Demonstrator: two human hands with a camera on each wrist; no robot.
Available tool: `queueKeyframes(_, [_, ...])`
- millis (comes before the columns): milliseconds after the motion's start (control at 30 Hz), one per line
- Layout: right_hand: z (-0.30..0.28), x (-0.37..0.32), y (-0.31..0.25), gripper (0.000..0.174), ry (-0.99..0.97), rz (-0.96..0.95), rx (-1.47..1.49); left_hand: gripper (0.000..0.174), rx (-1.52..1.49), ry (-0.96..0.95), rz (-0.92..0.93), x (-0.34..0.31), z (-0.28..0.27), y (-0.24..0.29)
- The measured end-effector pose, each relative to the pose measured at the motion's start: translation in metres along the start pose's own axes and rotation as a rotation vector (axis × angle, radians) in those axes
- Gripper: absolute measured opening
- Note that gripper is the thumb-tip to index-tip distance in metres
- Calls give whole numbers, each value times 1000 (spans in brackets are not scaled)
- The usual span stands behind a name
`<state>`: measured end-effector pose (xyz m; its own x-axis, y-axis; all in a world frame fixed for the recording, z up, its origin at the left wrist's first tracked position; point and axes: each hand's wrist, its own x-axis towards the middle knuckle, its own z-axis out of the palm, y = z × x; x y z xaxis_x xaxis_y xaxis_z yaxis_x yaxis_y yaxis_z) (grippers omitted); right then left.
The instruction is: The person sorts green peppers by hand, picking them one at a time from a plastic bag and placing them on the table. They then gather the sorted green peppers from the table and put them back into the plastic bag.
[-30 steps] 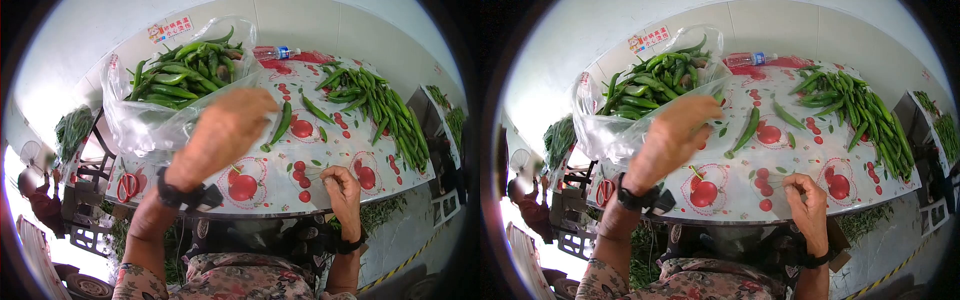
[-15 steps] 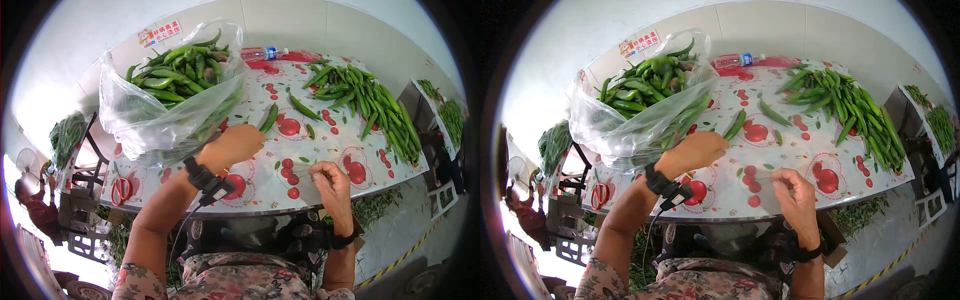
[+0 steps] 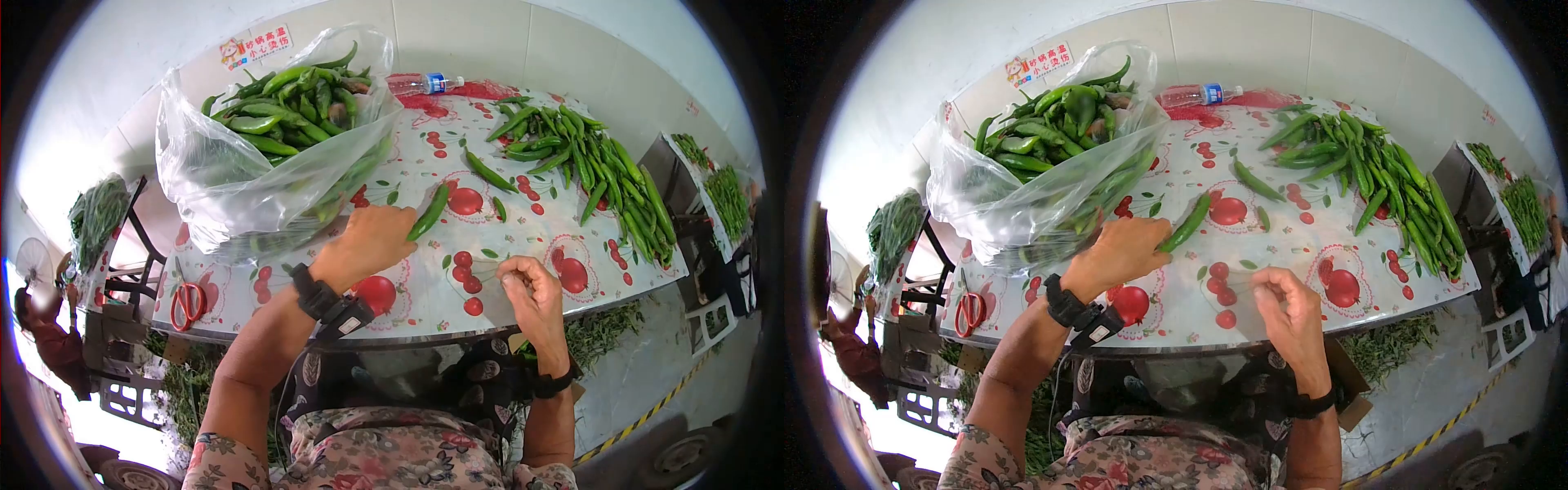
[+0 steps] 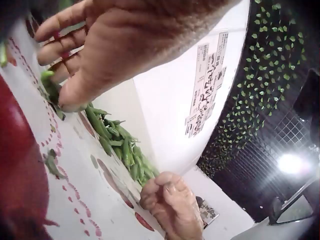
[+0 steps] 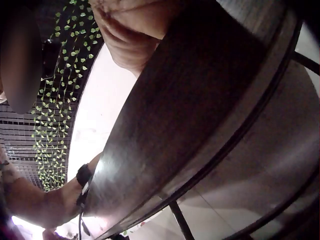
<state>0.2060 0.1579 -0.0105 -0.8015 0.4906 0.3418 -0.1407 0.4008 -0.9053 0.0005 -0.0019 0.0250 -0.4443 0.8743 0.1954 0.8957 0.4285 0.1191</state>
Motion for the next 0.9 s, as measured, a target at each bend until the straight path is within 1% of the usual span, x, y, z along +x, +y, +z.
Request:
queueKeyframes(33, [0,0,-1,13,-3,-1,-20,22,21,-3,22,1,3,-1])
queueKeyframes(67, [-1,-1,0,14,0,5,-43,24,22,-17,-17,1,4,-3])
queueKeyframes(133, [-1,-1,4,15,-18,-58,-45,27,6,-63,-57,2,3,-2])
queueKeyframes(200, [-1,-2,9,15,-9,-88,-50,29,-164,-52,-9,3,3,-9])
queueKeyframes(267, [-2,-2,5,16,-16,-88,-47,26,-743,-147,-316,-3,-19,13])
queueKeyframes(333, [-3,0,4,17,-51,-61,-54,26,-915,-159,-300,-2,-24,16])
queueKeyframes(400, [-6,2,7,20,-93,-34,-70,24,-1139,-97,-310,-3,-28,22])
queueKeyframes(433, [-8,2,7,20,-134,-88,-116,23,-1248,-57,-324,-5,-28,23])
queueKeyframes(500, [-12,6,7,22,-231,-208,-203,27,-1438,-64,-254,-7,-22,11])
queueKeyframes(533, [-21,9,-5,27,-368,-138,-273,30,-1530,-63,-221,-8,-20,8])
queueKeyframes(633, [-34,29,-21,30,-515,-47,-394,27,-1667,-37,-219,-10,-18,13])
queueKeyframes(667, [-38,39,-31,34,-538,-120,-547,26,-1670,-55,-215,-10,-16,11])
queueKeyframes(767, [-36,73,-28,37,-471,-233,-742,26,-1682,-106,-199,-6,-3,2])
queueKeyframes(867, [-26,110,-6,35,-497,-43,-947,28,-1671,-150,-209,-10,3,-3])
queueKeyframes(900, [-22,112,-11,33,-524,19,-975,29,-1658,-163,-212,-10,4,-5])
